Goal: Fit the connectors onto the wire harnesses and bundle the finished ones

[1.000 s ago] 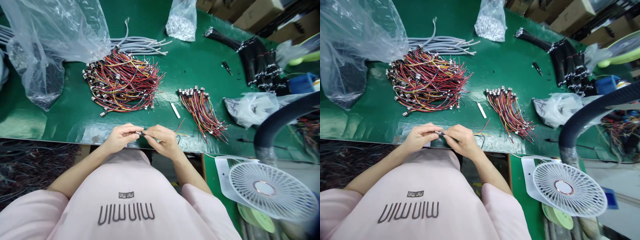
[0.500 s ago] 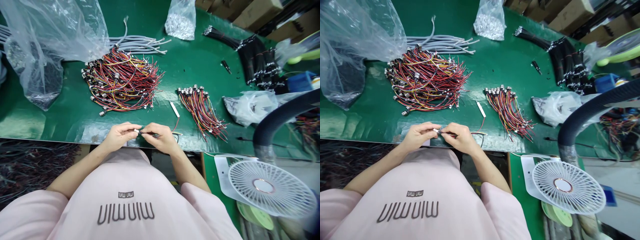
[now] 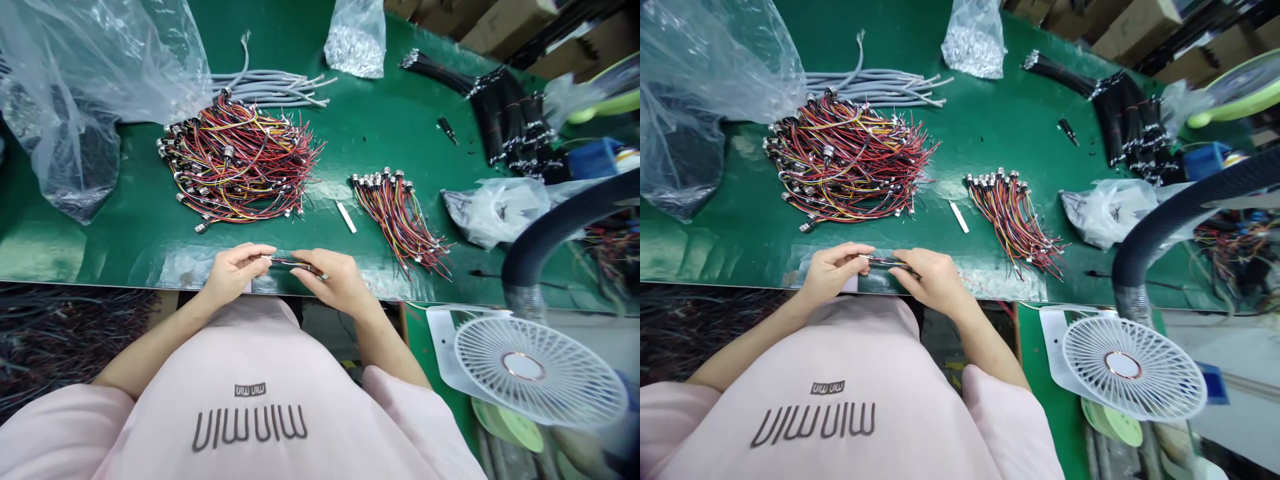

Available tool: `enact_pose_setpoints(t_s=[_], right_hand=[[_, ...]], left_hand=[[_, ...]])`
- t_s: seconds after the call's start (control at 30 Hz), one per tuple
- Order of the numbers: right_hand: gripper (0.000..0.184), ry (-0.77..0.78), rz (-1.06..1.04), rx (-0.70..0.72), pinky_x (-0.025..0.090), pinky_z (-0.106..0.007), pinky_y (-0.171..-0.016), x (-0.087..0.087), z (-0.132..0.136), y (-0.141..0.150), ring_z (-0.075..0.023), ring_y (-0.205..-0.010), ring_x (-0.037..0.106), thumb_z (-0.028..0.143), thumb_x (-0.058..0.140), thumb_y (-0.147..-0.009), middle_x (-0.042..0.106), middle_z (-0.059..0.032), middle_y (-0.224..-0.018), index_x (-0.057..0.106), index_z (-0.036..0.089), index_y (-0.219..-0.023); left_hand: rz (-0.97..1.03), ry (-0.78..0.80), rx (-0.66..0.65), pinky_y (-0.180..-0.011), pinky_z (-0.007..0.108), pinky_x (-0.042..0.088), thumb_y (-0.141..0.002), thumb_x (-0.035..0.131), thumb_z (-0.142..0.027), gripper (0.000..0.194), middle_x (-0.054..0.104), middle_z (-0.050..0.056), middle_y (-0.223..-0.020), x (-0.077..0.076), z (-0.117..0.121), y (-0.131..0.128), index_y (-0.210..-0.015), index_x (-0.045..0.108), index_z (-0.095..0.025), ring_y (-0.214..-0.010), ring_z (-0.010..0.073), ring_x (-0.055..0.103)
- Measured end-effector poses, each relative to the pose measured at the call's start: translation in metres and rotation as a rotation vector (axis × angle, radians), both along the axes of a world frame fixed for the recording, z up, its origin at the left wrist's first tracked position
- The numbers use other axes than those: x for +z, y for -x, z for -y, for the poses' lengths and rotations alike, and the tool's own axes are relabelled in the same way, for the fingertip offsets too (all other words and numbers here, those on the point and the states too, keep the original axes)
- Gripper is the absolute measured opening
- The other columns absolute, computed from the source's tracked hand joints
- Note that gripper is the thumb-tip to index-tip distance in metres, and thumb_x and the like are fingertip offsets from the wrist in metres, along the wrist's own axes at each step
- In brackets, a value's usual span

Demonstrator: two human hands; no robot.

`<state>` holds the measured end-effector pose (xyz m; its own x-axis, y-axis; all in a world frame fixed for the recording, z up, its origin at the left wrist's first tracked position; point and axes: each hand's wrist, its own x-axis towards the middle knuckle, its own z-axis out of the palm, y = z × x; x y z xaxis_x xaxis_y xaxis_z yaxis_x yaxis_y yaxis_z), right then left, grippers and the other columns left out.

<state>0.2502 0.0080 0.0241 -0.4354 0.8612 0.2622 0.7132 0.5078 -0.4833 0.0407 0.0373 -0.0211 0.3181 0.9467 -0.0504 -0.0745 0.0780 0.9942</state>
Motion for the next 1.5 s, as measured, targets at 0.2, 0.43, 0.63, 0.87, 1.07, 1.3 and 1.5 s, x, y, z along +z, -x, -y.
enact_pose_setpoints(t_s=[0.2,0.43,0.63,0.87,1.07,1.3,1.5], right_hand=[[0.016,0.274,-0.291,-0.054,0.048,-0.02,-0.058,0.004,-0.003,-0.001,-0.0093,-0.06,0.062,0.023,0.056,-0.092,0.072,-0.0021,-0.075,0.069,0.016,-0.089],[0.016,0.459,-0.37,-0.058,0.046,-0.018,-0.054,0.006,-0.007,0.002,-0.0088,-0.057,0.06,0.023,0.059,-0.087,0.071,-0.0021,-0.071,0.071,0.014,-0.083],[0.013,0.34,-0.261,-0.043,0.048,-0.02,-0.057,0.004,-0.005,0.001,-0.0094,-0.059,0.061,0.023,0.061,-0.087,0.072,-0.0016,-0.074,0.071,0.016,-0.09],[0.017,-0.053,-0.018,-0.062,0.051,-0.028,-0.068,0.0,0.0,0.012,-0.0159,-0.074,0.065,0.019,0.054,-0.091,0.073,-0.0068,-0.085,0.071,0.019,-0.09],[0.017,-0.119,0.054,0.01,0.05,-0.029,-0.067,-0.002,-0.007,0.021,-0.0163,-0.074,0.063,0.019,0.052,-0.093,0.072,-0.0069,-0.083,0.068,0.017,-0.09],[0.013,-0.061,-0.04,0.035,0.05,-0.027,-0.068,0.003,-0.01,0.016,-0.0148,-0.072,0.063,0.017,0.054,-0.092,0.071,-0.0051,-0.08,0.066,0.017,-0.088],[0.018,-0.088,-0.024,0.051,0.048,-0.03,-0.069,-0.003,-0.01,0.022,-0.0164,-0.072,0.061,0.017,0.051,-0.092,0.071,-0.0076,-0.08,0.069,0.016,-0.086]], left_hand=[[0.029,-0.01,-0.013,-0.065,0.023,0.053,-0.076,0.073,-0.029,0.023,0.071,0.005,-0.081,-0.003,-0.001,0.002,-0.094,0.077,-0.017,-0.07,0.0133,0.065],[0.031,-0.044,-0.002,-0.071,0.024,0.056,-0.077,0.073,-0.026,0.02,0.075,0.007,-0.093,-0.004,0.002,0.001,-0.094,0.077,-0.017,-0.081,0.0156,0.069],[-0.003,-0.055,0.037,-0.069,0.024,0.056,-0.077,0.072,-0.029,0.022,0.073,0.007,-0.093,-0.005,0.002,0.0,-0.095,0.076,-0.017,-0.077,0.0146,0.067],[-0.136,-0.182,0.015,-0.059,0.021,0.047,-0.08,0.071,-0.03,0.021,0.068,0.002,-0.074,-0.011,0.002,-0.001,-0.098,0.077,-0.02,-0.064,0.0115,0.059],[-0.108,-0.14,-0.013,-0.059,0.022,0.049,-0.078,0.072,-0.03,0.022,0.071,0.004,-0.077,-0.009,0.001,0.0,-0.097,0.078,-0.019,-0.064,0.0125,0.061],[-0.096,-0.056,0.006,-0.057,0.022,0.051,-0.076,0.074,-0.032,0.025,0.073,0.004,-0.074,-0.007,0.001,0.001,-0.097,0.078,-0.019,-0.06,0.0126,0.062],[-0.064,-0.069,-0.002,-0.056,0.021,0.052,-0.076,0.074,-0.029,0.024,0.075,0.004,-0.075,-0.009,0.001,0.002,-0.096,0.078,-0.017,-0.06,0.0123,0.064]])
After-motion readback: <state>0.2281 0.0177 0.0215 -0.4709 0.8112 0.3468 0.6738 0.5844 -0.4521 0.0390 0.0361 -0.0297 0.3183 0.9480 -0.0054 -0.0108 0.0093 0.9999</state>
